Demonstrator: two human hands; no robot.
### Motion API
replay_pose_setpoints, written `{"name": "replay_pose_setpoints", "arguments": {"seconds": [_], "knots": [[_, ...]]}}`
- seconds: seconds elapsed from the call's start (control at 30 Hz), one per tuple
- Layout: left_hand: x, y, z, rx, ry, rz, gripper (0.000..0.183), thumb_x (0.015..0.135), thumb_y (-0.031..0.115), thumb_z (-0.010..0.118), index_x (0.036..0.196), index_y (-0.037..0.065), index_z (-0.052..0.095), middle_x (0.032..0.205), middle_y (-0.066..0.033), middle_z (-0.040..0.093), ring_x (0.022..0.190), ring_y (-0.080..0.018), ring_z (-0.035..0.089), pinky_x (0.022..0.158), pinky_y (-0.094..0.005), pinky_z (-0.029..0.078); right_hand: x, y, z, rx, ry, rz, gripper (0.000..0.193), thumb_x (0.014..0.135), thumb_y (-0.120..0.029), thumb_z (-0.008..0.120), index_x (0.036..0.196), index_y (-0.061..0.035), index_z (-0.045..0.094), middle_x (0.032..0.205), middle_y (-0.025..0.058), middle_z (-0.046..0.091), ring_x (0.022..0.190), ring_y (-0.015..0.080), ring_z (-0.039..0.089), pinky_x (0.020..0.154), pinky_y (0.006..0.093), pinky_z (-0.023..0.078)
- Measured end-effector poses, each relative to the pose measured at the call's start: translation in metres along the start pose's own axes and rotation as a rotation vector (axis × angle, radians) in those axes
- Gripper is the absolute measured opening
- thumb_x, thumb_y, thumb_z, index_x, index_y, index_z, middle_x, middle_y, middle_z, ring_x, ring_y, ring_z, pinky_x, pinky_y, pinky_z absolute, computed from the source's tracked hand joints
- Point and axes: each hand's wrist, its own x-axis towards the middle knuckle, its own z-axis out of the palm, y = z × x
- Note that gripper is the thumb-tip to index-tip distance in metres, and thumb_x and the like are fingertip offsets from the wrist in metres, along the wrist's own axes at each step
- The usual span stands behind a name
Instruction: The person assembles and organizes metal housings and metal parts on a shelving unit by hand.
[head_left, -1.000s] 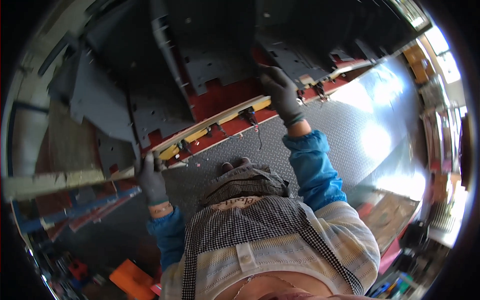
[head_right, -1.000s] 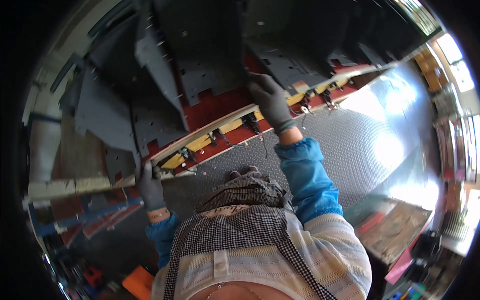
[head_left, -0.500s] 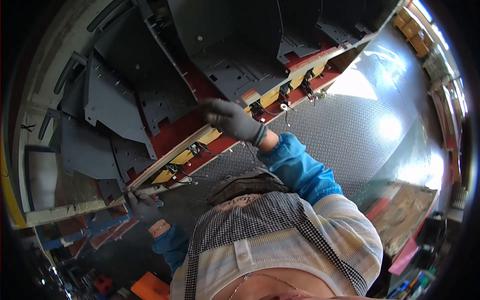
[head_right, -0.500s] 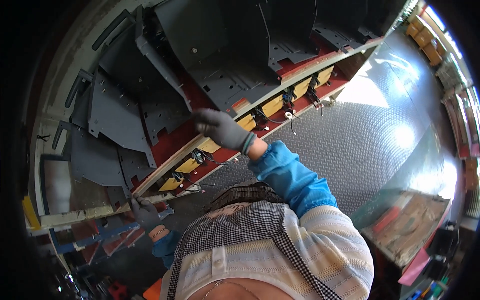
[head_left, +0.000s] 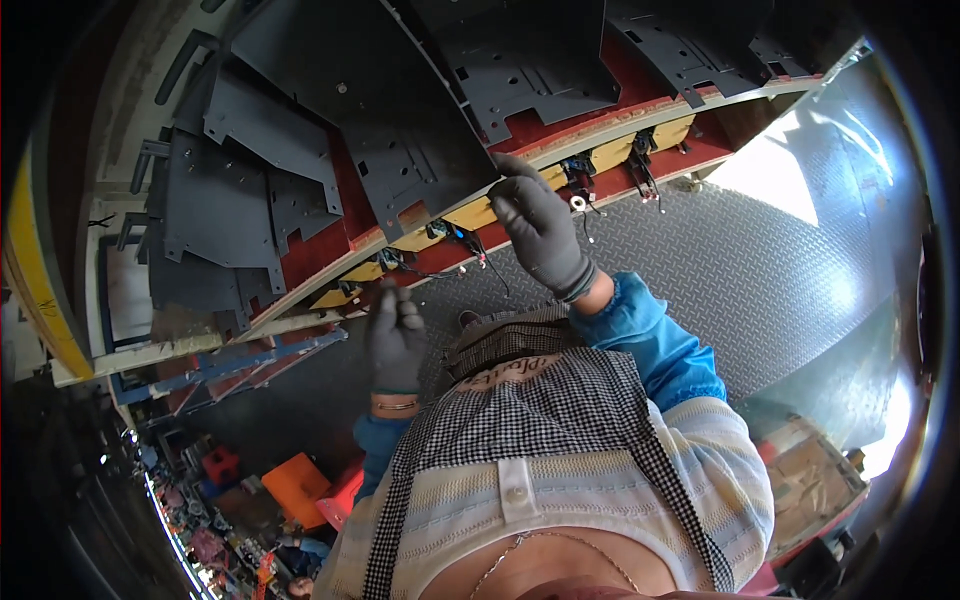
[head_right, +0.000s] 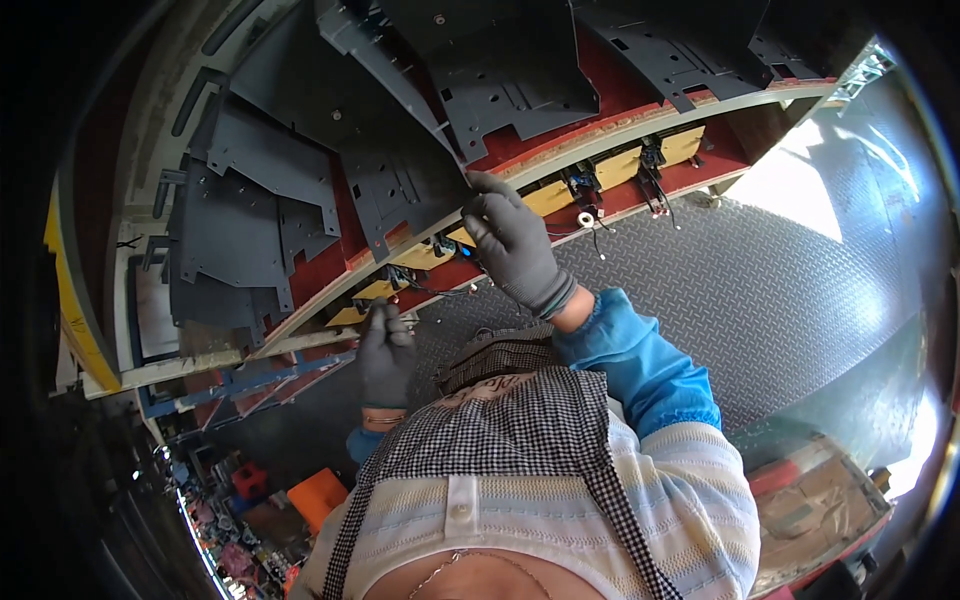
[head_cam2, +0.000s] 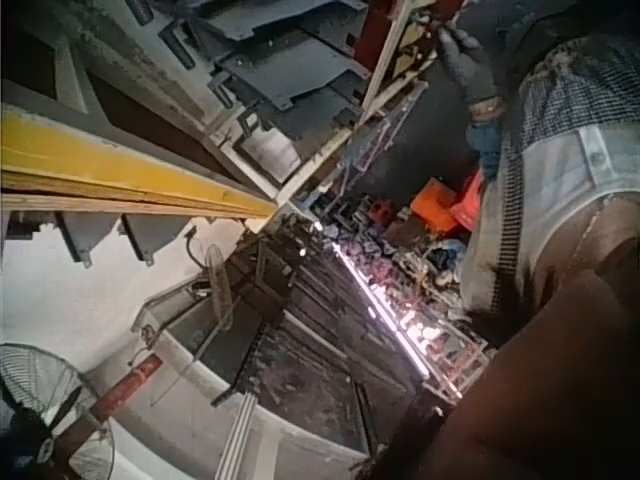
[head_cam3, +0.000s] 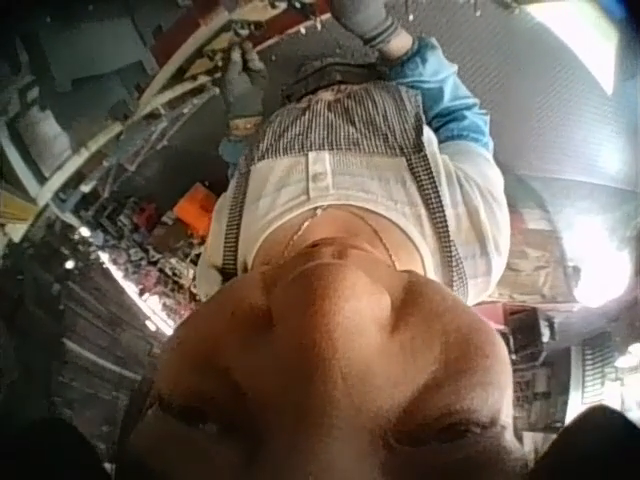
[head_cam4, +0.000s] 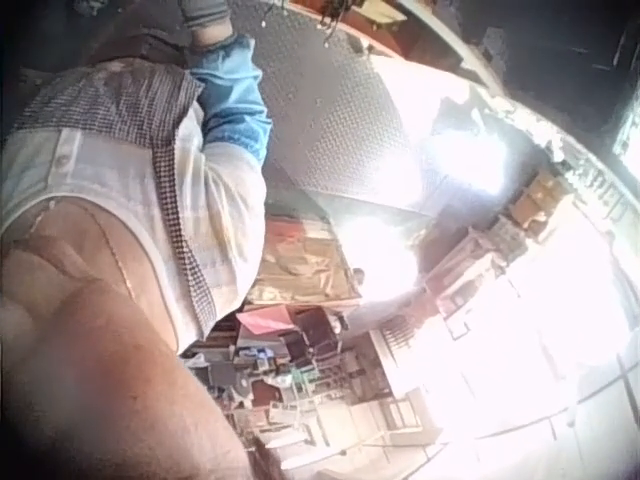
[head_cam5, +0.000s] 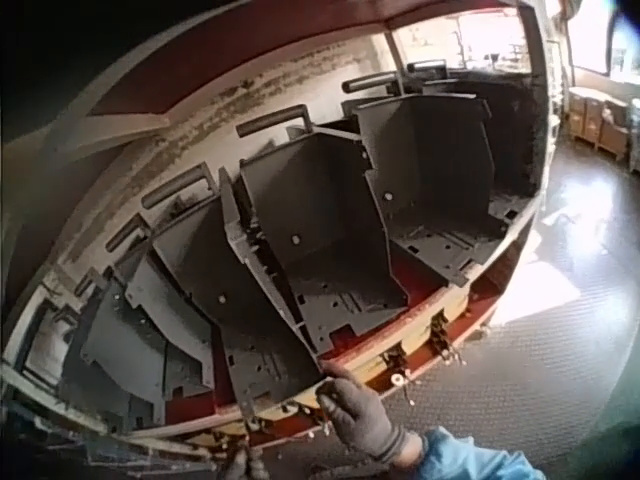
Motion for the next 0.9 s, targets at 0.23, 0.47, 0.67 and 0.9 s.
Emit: {"name": "replay_pose_setpoints", "arguments": {"seconds": [0.23,0.47,0.67,0.9], "knots": [[0.016,-0.033,0.056,0.226,0.038,0.036,0.025,0.104,0.015,0.058,0.128,0.009,0.064,0.104,-0.0043,0.070,0.080,-0.0079,0.060,0.067,-0.0213,0.051,-0.005,-0.005,-0.007,0.107,-0.112,-0.011,0.012,0.096,-0.009,0.063,0.101,0.0018,0.061,0.137,0.0264,0.056,0.110,0.0405,0.066,0.089,0.0394,0.054],[0.039,-0.047,0.099,0.200,0.014,0.007,0.020,0.103,0.017,0.060,0.119,0.006,0.065,0.105,-0.0045,0.069,0.082,-0.0084,0.062,0.067,-0.0192,0.053,0.000,0.009,-0.032,0.201,-0.267,0.067,0.012,0.095,-0.006,0.063,0.102,0.0033,0.061,0.136,0.0255,0.058,0.108,0.0364,0.067,0.088,0.0373,0.054],[0.039,-0.048,0.081,0.173,-0.044,-0.037,0.020,0.104,0.017,0.058,0.120,0.009,0.067,0.105,-0.0039,0.070,0.081,-0.0084,0.064,0.066,-0.0193,0.055,0.015,0.006,-0.061,0.011,0.075,-0.074,0.011,0.096,-0.006,0.063,0.103,0.0024,0.062,0.127,0.0219,0.063,0.099,0.0324,0.068,0.085,0.0367,0.054],[0.036,-0.070,0.106,0.304,-0.039,-0.121,0.026,0.105,0.016,0.056,0.128,0.010,0.066,0.104,-0.0043,0.070,0.081,-0.0081,0.064,0.065,-0.0197,0.055,0.045,0.023,-0.116,-0.247,0.387,0.042,0.013,0.093,-0.009,0.066,0.104,-0.0015,0.066,0.132,0.0183,0.060,0.106,0.0334,0.065,0.087,0.0382,0.055]]}}
